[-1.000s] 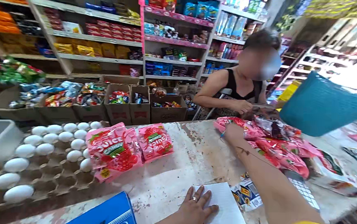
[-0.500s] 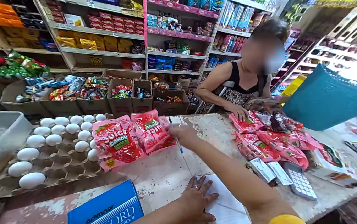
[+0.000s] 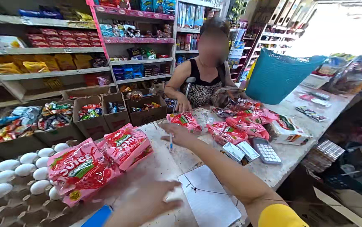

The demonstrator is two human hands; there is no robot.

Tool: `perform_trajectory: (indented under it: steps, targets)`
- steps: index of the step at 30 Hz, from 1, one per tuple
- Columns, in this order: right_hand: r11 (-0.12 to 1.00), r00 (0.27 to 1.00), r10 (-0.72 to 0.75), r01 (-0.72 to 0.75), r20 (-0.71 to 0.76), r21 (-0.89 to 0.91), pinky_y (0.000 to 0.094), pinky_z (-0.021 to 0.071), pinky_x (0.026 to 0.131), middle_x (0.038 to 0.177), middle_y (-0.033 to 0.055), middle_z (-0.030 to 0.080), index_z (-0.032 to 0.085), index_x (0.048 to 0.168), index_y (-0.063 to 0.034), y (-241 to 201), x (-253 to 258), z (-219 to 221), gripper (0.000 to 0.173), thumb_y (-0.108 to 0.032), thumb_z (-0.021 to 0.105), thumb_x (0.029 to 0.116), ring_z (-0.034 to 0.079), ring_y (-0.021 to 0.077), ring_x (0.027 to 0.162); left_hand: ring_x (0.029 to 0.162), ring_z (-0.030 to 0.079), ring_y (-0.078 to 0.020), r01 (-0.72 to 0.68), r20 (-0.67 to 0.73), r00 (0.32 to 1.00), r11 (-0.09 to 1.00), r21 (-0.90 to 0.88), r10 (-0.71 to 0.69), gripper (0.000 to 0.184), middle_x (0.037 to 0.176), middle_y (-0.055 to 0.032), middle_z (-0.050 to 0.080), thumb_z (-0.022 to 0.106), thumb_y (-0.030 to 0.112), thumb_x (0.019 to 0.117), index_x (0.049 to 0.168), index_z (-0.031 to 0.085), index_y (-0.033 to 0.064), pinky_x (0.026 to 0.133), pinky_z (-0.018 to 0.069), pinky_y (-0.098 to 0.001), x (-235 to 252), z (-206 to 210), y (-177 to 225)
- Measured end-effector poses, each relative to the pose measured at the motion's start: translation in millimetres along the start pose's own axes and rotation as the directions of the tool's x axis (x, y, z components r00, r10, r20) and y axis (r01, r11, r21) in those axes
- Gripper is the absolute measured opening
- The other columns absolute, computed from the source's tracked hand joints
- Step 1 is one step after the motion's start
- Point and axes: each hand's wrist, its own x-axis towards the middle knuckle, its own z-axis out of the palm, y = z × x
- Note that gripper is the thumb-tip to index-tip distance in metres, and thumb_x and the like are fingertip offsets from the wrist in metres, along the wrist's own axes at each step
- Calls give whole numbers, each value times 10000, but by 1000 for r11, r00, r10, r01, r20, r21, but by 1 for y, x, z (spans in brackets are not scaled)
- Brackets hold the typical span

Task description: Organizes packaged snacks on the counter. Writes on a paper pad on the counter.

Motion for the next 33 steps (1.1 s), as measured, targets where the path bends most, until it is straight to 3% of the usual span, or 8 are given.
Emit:
perform_trajectory:
  steps: [2,4,6,8,15,20,30,33]
  targets:
    - [983,983,173,-176,-67,-44,599,464,1076,1375,222,615,579,1423,-59,38,-11,-12,527,-344,685,993,593,397,1276,1139,671,-321,157,-368,917,987,-15,-152,528,1246,-144,688,599,482,996,1385,604,125,980,525,-589,-44,-46,-28]
    - [937,937,339,-344,-84,-63,625,436,1094,1408,240,585,547,1448,-55,73,-18,-17,614,-390,720,963,550,427,1319,1193,615,-434,380,-647,683,921,-83,-340,581,1303,-247,629,550,470,1021,1437,536,66,990,467,-675,-83,-80,-70]
    - [891,895,441,-445,-63,-91,639,439,1080,1419,248,570,510,1475,-60,104,-18,-14,680,-384,758,931,534,444,1330,1340,451,-567,635,-705,417,739,-226,-574,732,1447,-373,464,532,528,1016,1520,419,9,1056,349,-753,-110,-92,-111]
    - [862,868,497,-495,-14,-105,641,434,1079,1470,245,526,457,1517,-73,121,-11,-10,771,-388,792,898,511,447,1350,1362,392,-621,762,-616,287,565,-317,-733,843,1469,-438,392,553,567,994,1554,337,-25,1060,326,-774,-117,-88,-150]
    - [819,839,544,-534,-12,-211,652,419,1083,1548,281,418,518,1489,-107,103,13,15,598,-223,698,931,477,494,1359,1277,502,-598,766,-535,341,558,-319,-773,935,1390,-431,480,635,556,956,1605,220,25,1016,415,-732,-79,-82,-168]
    - [874,918,392,-352,57,-334,682,504,927,1451,283,514,609,1391,-114,59,14,34,404,-64,549,995,608,511,1172,1331,444,-603,756,-544,352,574,-315,-762,940,1473,-434,389,640,553,949,1601,232,12,1053,384,-725,-82,-83,-169]
    - [981,990,34,-58,134,184,575,463,1058,1280,221,663,637,1333,-20,-8,4,53,369,-220,617,1023,627,367,1216,1389,348,-622,716,-598,346,615,-329,-723,882,1555,-426,262,644,502,953,1605,264,45,1075,338,-749,-81,-76,-171]
    - [962,957,271,-273,103,5,591,455,1067,1313,220,654,631,1352,-33,12,-24,-1,466,-352,642,1012,612,379,1248,1383,354,-627,728,-581,348,602,-327,-736,879,1559,-430,246,624,508,967,1610,243,45,1066,342,-755,-80,-77,-170]
